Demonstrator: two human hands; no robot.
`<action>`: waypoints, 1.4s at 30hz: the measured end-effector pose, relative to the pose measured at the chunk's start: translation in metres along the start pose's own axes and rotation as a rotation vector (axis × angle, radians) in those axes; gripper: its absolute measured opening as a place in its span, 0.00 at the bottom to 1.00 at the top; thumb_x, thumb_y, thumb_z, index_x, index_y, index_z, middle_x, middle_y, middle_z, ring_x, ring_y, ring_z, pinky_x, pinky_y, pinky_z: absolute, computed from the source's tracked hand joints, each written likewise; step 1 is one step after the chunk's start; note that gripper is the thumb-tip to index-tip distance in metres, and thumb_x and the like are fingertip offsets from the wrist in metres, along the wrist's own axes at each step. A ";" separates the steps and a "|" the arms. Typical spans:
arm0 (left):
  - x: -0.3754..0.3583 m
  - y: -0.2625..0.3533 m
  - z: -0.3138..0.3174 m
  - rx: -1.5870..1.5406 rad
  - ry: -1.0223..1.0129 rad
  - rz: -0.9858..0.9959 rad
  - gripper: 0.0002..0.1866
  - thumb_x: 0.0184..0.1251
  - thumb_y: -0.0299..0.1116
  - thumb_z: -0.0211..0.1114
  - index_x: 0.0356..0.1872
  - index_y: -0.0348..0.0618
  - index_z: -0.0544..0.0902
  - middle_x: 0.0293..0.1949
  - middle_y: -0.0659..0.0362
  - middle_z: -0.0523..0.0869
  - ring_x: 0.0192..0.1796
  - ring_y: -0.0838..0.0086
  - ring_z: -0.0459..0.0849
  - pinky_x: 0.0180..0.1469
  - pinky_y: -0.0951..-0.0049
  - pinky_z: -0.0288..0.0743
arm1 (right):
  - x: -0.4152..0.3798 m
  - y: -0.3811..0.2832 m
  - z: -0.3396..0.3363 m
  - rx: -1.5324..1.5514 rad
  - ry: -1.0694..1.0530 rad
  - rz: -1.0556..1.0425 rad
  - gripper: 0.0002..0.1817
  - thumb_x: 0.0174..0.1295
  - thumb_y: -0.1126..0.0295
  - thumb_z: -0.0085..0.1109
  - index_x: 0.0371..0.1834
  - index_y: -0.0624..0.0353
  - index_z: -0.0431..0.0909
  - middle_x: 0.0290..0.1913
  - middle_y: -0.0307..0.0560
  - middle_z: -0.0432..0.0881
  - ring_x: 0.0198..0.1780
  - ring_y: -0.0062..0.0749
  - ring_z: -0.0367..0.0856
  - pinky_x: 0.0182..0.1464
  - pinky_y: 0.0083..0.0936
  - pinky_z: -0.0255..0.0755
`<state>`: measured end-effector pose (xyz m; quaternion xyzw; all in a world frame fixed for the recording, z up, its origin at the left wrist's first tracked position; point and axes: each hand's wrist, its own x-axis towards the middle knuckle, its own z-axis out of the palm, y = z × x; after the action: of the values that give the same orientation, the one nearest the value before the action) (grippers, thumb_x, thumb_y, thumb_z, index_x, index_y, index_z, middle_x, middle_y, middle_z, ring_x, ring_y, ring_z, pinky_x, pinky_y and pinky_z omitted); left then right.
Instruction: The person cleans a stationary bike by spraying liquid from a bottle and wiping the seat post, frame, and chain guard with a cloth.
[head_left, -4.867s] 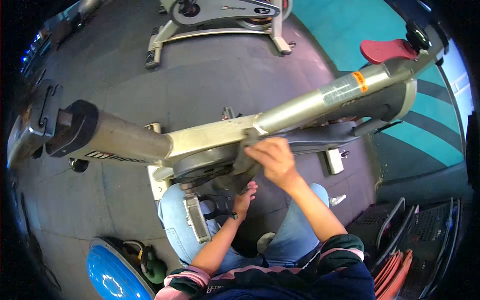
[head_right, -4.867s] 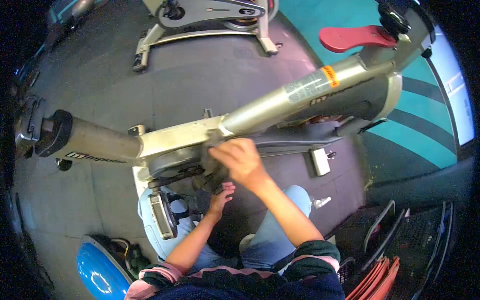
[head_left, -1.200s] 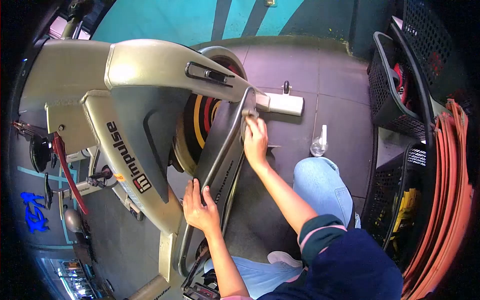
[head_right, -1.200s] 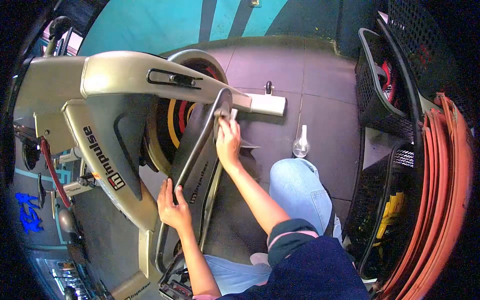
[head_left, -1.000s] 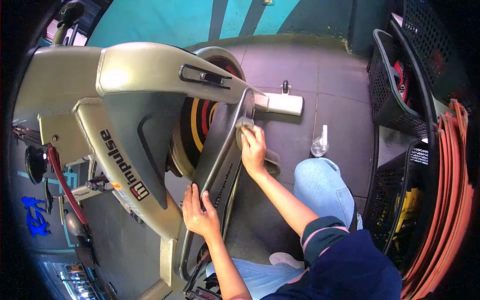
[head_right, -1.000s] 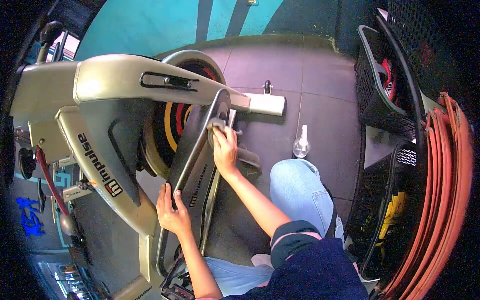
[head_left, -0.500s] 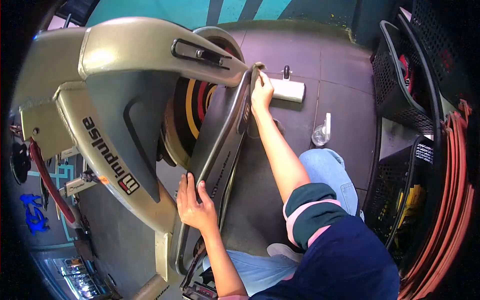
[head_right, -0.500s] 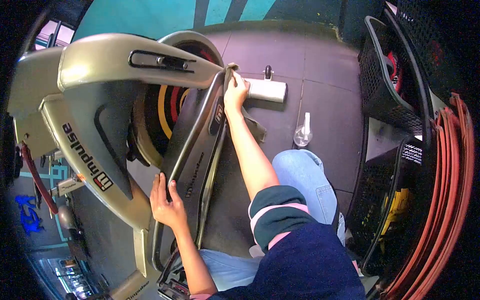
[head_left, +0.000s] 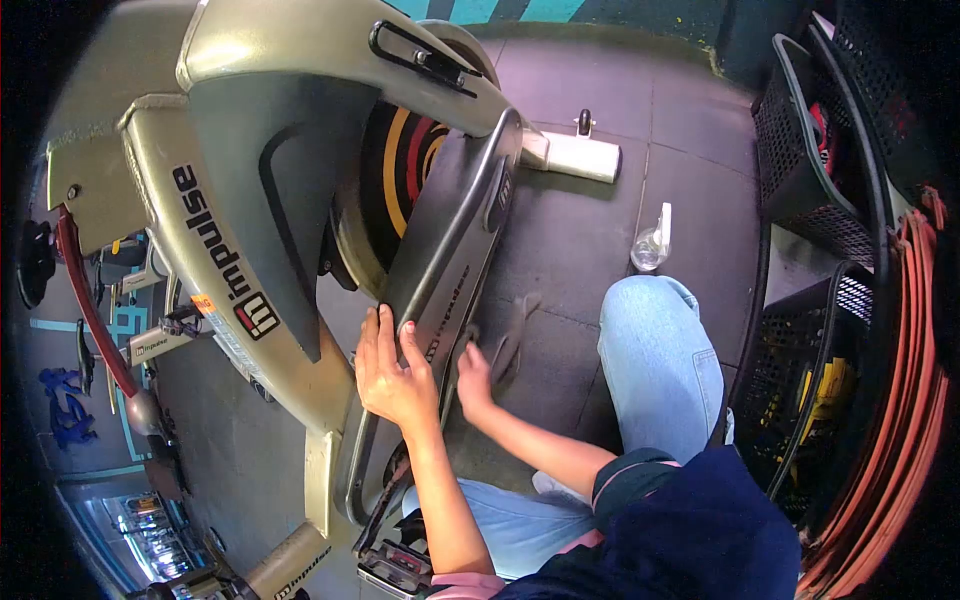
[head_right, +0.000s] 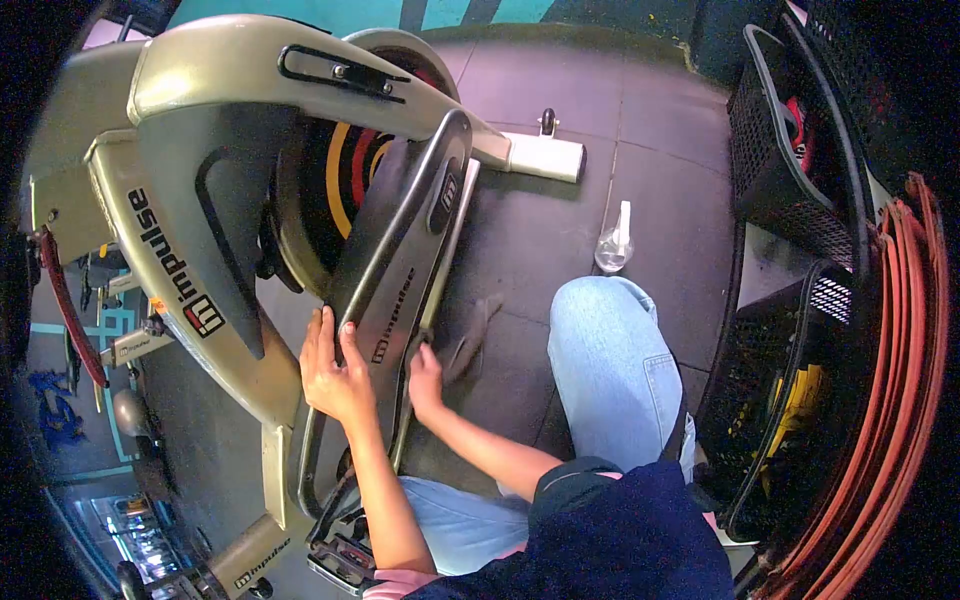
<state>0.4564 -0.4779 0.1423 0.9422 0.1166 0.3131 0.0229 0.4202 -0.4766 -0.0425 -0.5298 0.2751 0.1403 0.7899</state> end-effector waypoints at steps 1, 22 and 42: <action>0.001 0.000 0.000 -0.001 0.004 0.010 0.16 0.64 0.36 0.65 0.52 0.46 0.84 0.52 0.55 0.85 0.53 0.59 0.83 0.55 0.62 0.75 | -0.013 0.004 0.001 0.051 -0.024 0.125 0.21 0.71 0.70 0.45 0.64 0.68 0.69 0.62 0.53 0.76 0.65 0.34 0.71 0.65 0.28 0.62; 0.000 -0.004 0.003 -0.005 0.010 0.018 0.17 0.61 0.35 0.67 0.52 0.46 0.84 0.53 0.56 0.85 0.53 0.59 0.83 0.54 0.63 0.76 | -0.029 0.043 -0.003 -0.189 -0.049 0.133 0.20 0.66 0.71 0.48 0.60 0.65 0.72 0.57 0.55 0.79 0.59 0.42 0.76 0.61 0.33 0.66; 0.006 -0.003 -0.017 -0.278 -0.150 -0.111 0.24 0.57 0.24 0.49 0.55 0.39 0.82 0.58 0.47 0.80 0.61 0.54 0.78 0.65 0.61 0.67 | -0.083 0.014 0.004 -0.324 -0.431 -0.715 0.25 0.70 0.68 0.44 0.67 0.71 0.62 0.69 0.70 0.60 0.74 0.61 0.52 0.73 0.49 0.48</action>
<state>0.4501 -0.4740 0.1588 0.9429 0.1221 0.2531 0.1788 0.3467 -0.4613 -0.0034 -0.6672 -0.1216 0.0068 0.7349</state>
